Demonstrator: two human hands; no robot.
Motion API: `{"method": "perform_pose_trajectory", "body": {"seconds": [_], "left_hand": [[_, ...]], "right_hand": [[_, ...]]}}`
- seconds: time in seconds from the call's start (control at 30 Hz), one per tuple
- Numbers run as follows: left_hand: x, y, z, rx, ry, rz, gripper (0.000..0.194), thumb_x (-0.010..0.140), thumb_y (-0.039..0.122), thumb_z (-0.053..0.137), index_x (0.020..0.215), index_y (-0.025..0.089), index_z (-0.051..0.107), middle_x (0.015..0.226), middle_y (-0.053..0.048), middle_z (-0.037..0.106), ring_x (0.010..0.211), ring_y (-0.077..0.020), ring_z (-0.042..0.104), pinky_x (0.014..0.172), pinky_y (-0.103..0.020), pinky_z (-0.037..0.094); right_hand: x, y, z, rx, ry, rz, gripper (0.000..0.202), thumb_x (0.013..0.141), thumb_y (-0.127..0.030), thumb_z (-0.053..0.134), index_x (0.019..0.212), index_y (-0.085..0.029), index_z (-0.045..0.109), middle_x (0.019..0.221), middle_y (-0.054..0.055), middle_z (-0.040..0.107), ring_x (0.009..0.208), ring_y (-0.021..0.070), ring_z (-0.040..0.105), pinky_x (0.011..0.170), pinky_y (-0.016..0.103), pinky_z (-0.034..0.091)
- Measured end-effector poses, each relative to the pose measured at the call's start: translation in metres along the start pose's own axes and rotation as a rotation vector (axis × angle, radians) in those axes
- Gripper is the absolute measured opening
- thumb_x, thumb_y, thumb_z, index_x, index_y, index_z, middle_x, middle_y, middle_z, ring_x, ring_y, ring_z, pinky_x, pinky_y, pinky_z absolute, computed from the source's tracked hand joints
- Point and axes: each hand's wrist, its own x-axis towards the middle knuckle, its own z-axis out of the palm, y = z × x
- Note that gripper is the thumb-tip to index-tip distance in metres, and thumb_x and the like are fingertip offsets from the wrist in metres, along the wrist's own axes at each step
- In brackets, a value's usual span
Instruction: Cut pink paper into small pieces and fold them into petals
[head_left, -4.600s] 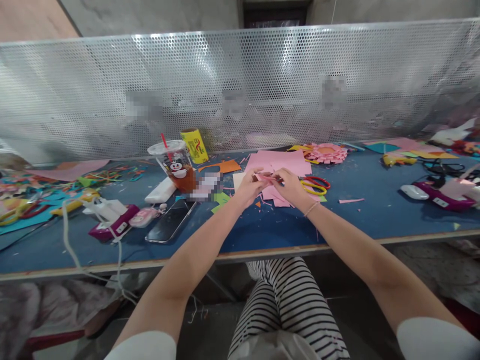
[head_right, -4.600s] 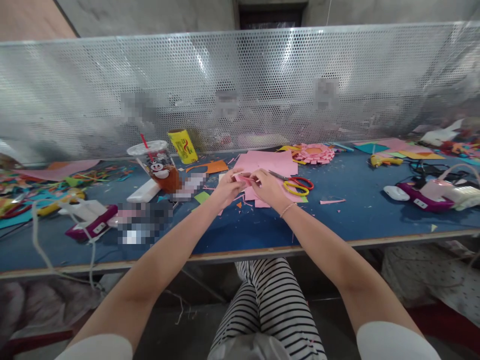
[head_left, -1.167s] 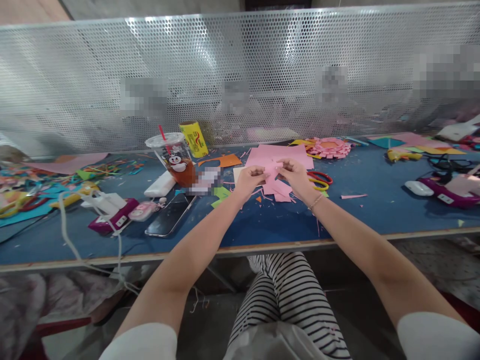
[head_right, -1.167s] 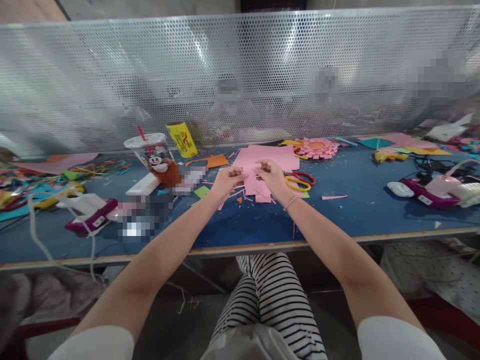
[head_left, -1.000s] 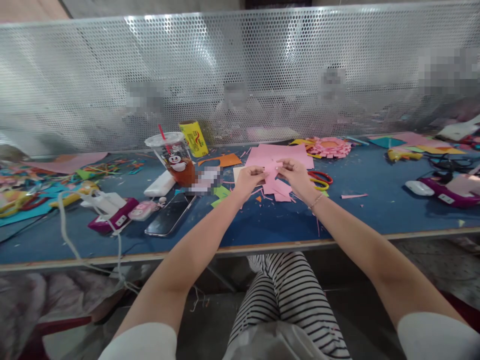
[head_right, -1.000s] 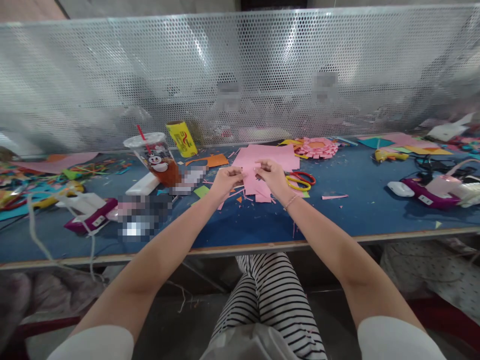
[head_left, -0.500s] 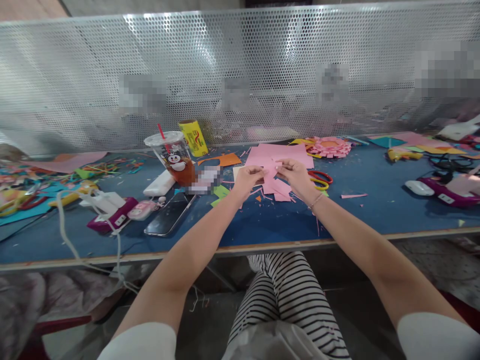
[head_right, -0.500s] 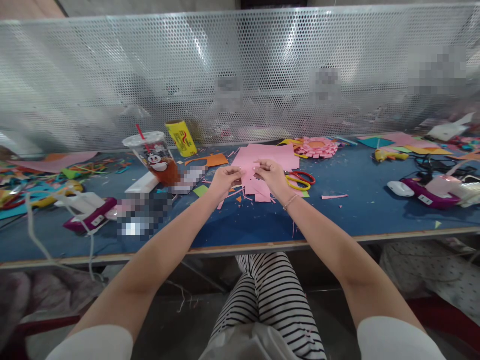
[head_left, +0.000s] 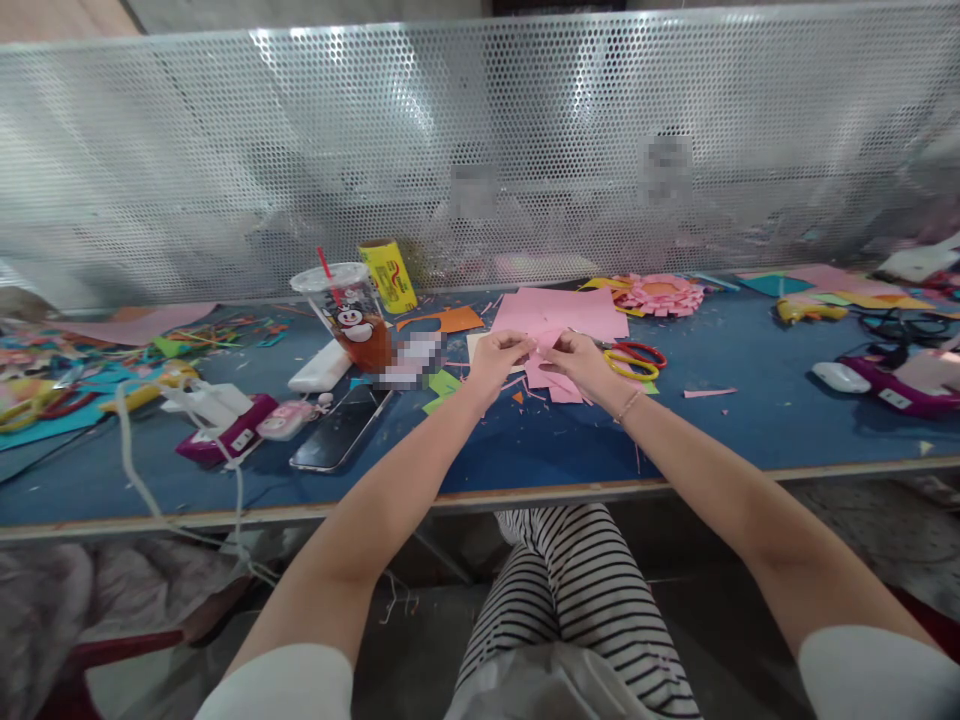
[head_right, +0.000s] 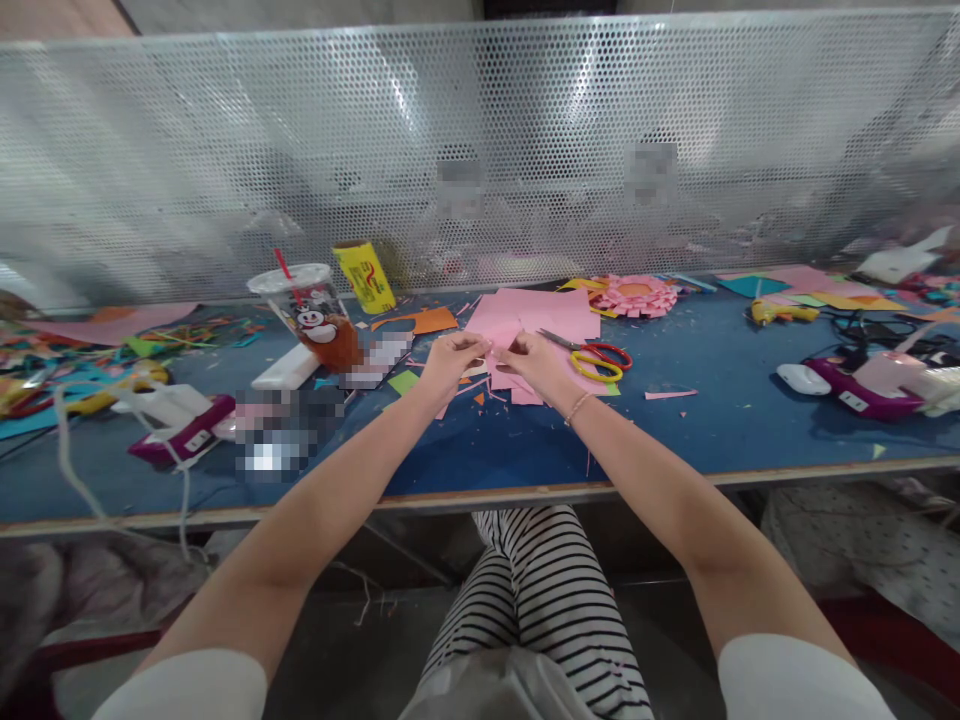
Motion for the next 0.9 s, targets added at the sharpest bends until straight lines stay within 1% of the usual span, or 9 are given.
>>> {"method": "perform_pose_trajectory", "body": {"seconds": [0.1,0.3,0.47,0.6,0.67,0.77,0.9], "left_hand": [[-0.0002,-0.0012,0.0016,-0.036,-0.001,-0.004,0.024,0.053,0.031,0.074,0.066,0.012,0.065,0.059,0.000,0.058,0.055,-0.0069,0.051,0.059,-0.023,0.045],[0.0017,-0.0042,0.0021,-0.129,-0.018,-0.051,0.024,0.049,0.028,0.076,0.063,0.012,0.065,0.058,0.000,0.057,0.052,-0.0063,0.050,0.055,-0.022,0.043],[0.0015,-0.0040,0.0025,-0.133,-0.012,-0.064,0.028,0.048,0.030,0.077,0.064,0.012,0.065,0.059,-0.001,0.058,0.053,-0.0061,0.050,0.055,-0.021,0.044],[0.0002,-0.0027,0.0036,-0.122,0.018,-0.055,0.028,0.049,0.030,0.077,0.066,0.012,0.065,0.059,-0.001,0.058,0.052,-0.0060,0.050,0.056,-0.022,0.044],[-0.0001,-0.0022,0.0037,-0.120,0.033,-0.055,0.027,0.049,0.030,0.076,0.065,0.012,0.064,0.059,0.000,0.057,0.052,-0.0060,0.050,0.057,-0.023,0.045],[0.0000,-0.0019,0.0034,-0.122,0.040,-0.056,0.026,0.050,0.029,0.076,0.065,0.012,0.064,0.060,0.000,0.057,0.052,-0.0060,0.050,0.058,-0.024,0.045],[0.0003,-0.0028,0.0033,-0.122,0.055,-0.046,0.027,0.050,0.030,0.076,0.065,0.012,0.063,0.059,0.001,0.056,0.052,-0.0056,0.049,0.058,-0.024,0.045]], "right_hand": [[-0.0005,0.0000,0.0011,-0.001,0.033,0.007,0.037,0.058,-0.040,0.072,0.059,-0.017,0.043,0.057,-0.005,0.046,0.059,0.0088,0.054,0.067,0.030,0.054],[0.0002,-0.0017,0.0001,-0.019,0.032,0.007,0.037,0.058,-0.041,0.072,0.058,-0.017,0.044,0.054,-0.005,0.046,0.056,0.0084,0.055,0.066,0.030,0.054],[0.0010,-0.0007,0.0001,-0.040,0.034,-0.001,0.038,0.058,-0.043,0.072,0.058,-0.017,0.044,0.055,-0.005,0.048,0.056,0.0088,0.055,0.066,0.030,0.054],[0.0007,-0.0012,-0.0003,-0.068,0.027,-0.016,0.037,0.058,-0.042,0.072,0.058,-0.018,0.044,0.054,-0.005,0.047,0.057,0.0095,0.055,0.066,0.030,0.053],[0.0000,-0.0020,-0.0003,-0.066,0.000,-0.022,0.035,0.058,-0.040,0.073,0.061,-0.018,0.046,0.058,-0.004,0.050,0.060,0.0098,0.056,0.067,0.030,0.053],[-0.0017,-0.0038,0.0003,-0.043,-0.051,-0.023,0.032,0.058,-0.037,0.073,0.069,-0.018,0.050,0.068,-0.001,0.057,0.066,0.0103,0.057,0.069,0.029,0.052],[-0.0042,-0.0072,0.0021,-0.026,-0.071,-0.012,0.031,0.059,-0.035,0.072,0.073,-0.018,0.051,0.074,0.000,0.060,0.069,0.0112,0.058,0.069,0.029,0.052]]}}
